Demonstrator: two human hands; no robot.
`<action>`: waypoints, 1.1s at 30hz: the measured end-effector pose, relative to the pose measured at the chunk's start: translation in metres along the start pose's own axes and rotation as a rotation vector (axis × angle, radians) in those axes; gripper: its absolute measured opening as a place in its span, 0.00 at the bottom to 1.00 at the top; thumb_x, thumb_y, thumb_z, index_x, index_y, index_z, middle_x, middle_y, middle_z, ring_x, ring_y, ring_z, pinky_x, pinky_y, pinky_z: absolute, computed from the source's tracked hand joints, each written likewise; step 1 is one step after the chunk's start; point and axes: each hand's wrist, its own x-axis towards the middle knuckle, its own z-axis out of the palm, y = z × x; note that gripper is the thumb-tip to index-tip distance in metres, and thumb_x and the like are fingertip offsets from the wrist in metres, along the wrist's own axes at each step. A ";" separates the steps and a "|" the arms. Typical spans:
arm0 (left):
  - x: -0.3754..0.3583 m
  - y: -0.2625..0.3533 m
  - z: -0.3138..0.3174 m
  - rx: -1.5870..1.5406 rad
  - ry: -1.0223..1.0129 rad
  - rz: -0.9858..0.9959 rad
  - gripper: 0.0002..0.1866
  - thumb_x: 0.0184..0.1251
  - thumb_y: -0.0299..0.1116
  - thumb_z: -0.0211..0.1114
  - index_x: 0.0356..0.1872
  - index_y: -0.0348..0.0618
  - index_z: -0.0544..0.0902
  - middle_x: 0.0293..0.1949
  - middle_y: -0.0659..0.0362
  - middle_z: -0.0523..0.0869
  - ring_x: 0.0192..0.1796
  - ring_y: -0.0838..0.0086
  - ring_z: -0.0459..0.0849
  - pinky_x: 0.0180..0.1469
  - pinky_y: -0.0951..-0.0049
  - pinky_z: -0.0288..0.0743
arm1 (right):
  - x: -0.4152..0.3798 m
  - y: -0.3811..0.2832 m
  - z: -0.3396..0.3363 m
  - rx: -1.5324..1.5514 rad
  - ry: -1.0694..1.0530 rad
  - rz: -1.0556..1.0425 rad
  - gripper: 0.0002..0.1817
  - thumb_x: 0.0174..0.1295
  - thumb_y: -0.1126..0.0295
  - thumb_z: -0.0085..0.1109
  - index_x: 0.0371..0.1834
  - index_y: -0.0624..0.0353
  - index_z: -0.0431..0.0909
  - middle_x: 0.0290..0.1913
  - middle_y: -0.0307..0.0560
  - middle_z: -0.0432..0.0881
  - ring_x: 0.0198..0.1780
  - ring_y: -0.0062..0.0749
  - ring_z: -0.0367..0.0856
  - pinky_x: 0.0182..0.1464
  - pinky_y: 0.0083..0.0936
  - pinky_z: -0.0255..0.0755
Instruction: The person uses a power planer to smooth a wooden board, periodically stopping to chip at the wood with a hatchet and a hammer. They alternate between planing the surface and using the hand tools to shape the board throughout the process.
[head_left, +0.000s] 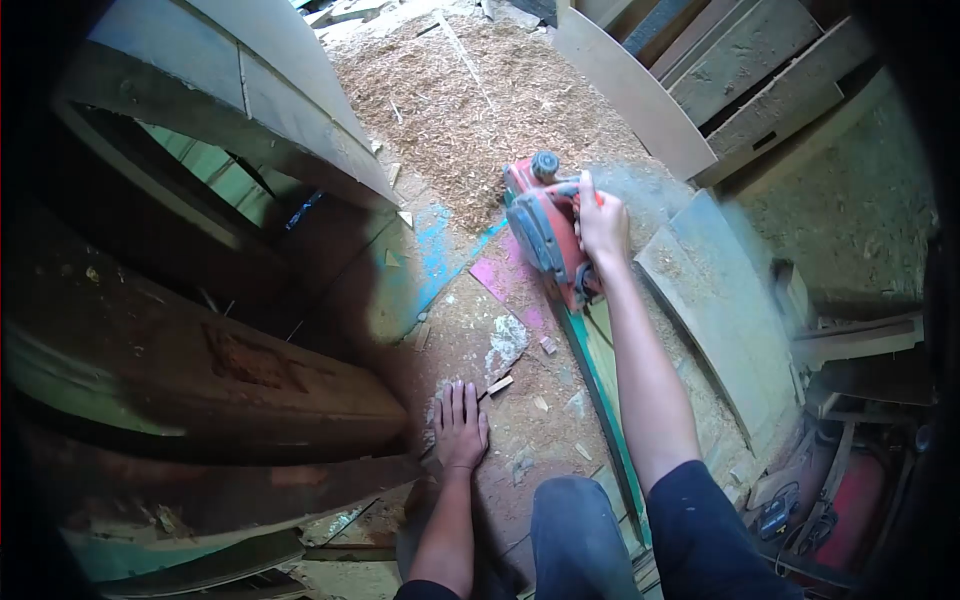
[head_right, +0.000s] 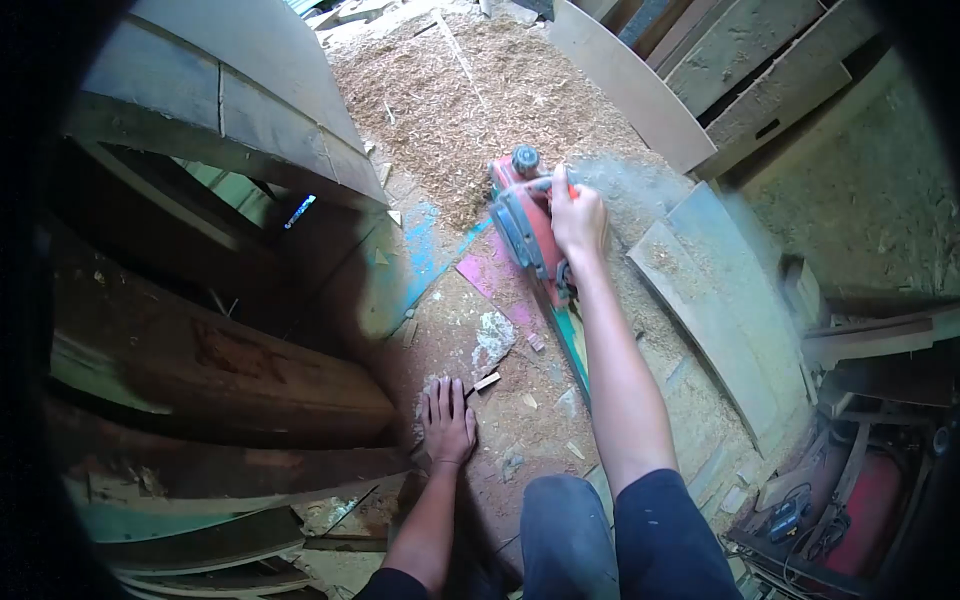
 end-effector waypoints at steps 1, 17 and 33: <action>-0.001 0.000 0.000 -0.011 -0.003 -0.002 0.34 0.69 0.44 0.53 0.75 0.48 0.60 0.75 0.53 0.59 0.79 0.61 0.51 0.79 0.54 0.41 | 0.011 -0.007 0.008 0.013 0.002 -0.014 0.32 0.70 0.41 0.46 0.22 0.58 0.80 0.12 0.36 0.73 0.13 0.21 0.72 0.17 0.23 0.63; -0.003 -0.002 0.004 -0.027 0.001 -0.002 0.32 0.67 0.43 0.53 0.73 0.48 0.65 0.73 0.54 0.63 0.77 0.60 0.56 0.77 0.53 0.46 | 0.128 -0.124 0.027 0.433 -0.014 0.099 0.35 0.55 0.33 0.62 0.21 0.60 0.77 0.16 0.42 0.78 0.13 0.24 0.73 0.16 0.23 0.68; 0.008 0.024 -0.021 -0.112 0.066 -0.010 0.29 0.68 0.37 0.55 0.69 0.41 0.66 0.70 0.46 0.66 0.73 0.52 0.61 0.75 0.52 0.51 | 0.020 0.004 -0.219 0.774 -0.036 0.135 0.32 0.65 0.35 0.47 0.33 0.56 0.76 0.18 0.41 0.74 0.14 0.21 0.67 0.17 0.17 0.62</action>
